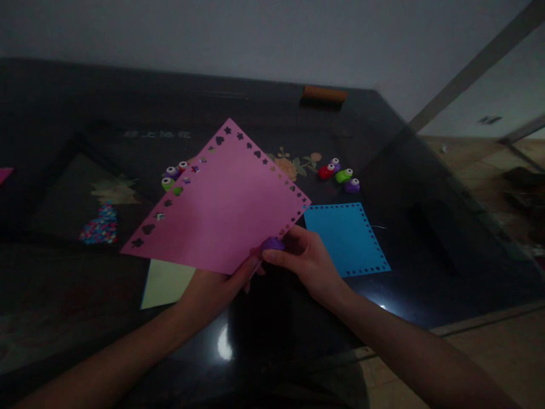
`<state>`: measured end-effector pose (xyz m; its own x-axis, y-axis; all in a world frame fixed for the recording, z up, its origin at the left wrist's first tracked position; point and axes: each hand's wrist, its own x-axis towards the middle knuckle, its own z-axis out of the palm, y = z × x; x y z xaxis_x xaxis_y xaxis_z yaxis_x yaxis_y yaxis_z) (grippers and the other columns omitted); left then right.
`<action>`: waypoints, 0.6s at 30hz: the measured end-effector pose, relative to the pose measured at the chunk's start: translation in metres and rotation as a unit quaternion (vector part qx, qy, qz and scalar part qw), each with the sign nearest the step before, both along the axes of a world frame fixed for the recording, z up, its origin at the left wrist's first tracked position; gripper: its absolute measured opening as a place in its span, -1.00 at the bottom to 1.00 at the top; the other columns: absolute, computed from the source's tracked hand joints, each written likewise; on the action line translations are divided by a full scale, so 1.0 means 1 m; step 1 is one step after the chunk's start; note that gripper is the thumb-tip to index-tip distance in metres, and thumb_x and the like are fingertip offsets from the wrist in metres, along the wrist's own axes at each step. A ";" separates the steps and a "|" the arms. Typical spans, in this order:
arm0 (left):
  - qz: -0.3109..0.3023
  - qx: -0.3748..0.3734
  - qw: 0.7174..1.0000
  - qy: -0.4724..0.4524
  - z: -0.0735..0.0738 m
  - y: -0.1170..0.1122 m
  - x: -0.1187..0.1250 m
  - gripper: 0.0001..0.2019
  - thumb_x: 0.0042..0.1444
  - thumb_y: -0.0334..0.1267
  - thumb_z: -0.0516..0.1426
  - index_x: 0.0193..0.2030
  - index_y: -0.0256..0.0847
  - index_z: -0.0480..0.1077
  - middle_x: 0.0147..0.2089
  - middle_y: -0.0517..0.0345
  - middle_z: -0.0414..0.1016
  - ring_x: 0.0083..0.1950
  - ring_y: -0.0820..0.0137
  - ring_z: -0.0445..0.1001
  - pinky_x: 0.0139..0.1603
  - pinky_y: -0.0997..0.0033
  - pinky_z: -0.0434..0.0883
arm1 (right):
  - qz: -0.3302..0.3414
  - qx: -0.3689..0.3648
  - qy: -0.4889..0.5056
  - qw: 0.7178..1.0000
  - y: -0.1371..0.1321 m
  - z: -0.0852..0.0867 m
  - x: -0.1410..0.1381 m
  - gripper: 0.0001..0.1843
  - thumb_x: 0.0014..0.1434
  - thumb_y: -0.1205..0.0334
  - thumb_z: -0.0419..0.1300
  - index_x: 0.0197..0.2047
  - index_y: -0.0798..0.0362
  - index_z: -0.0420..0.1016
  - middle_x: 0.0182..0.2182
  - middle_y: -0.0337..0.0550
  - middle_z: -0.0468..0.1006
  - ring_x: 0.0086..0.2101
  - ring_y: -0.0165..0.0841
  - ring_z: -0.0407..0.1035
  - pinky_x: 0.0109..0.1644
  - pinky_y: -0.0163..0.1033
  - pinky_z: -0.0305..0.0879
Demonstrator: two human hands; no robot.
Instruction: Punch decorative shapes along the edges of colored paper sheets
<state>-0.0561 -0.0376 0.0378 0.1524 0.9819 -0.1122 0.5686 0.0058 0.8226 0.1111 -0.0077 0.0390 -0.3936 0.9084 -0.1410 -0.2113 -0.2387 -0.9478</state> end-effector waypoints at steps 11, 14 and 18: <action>0.003 0.010 0.999 0.036 0.005 0.003 -0.001 -0.65 0.17 -0.11 -0.07 -0.57 -0.11 0.35 -0.65 0.27 0.40 -0.56 0.39 0.41 -0.38 0.40 0.39 | -0.018 -0.003 -0.029 0.999 0.001 -0.001 0.000 -0.73 -0.10 0.20 0.40 -0.28 0.01 0.52 -0.37 -0.25 0.58 -0.36 -0.37 0.44 -0.20 -0.22 0.37; 0.006 0.020 0.999 0.039 0.005 0.003 -0.001 -0.63 0.17 -0.10 -0.07 -0.58 -0.11 0.34 -0.66 0.28 0.38 -0.57 0.39 0.40 -0.37 0.40 0.38 | -0.020 -0.004 -0.048 0.999 0.000 0.000 0.000 -0.70 -0.12 0.22 0.41 -0.26 0.00 0.53 -0.34 -0.25 0.59 -0.35 -0.37 0.45 -0.19 -0.22 0.39; 0.005 0.011 1.000 0.019 0.003 0.004 -0.001 -0.63 0.17 -0.09 -0.07 -0.58 -0.12 0.33 -0.65 0.27 0.39 -0.56 0.40 0.41 -0.41 0.42 0.38 | -0.009 0.005 -0.051 0.999 0.000 0.002 0.001 -0.72 -0.11 0.24 0.40 -0.26 -0.01 0.52 -0.36 -0.27 0.58 -0.37 -0.40 0.45 -0.21 -0.25 0.40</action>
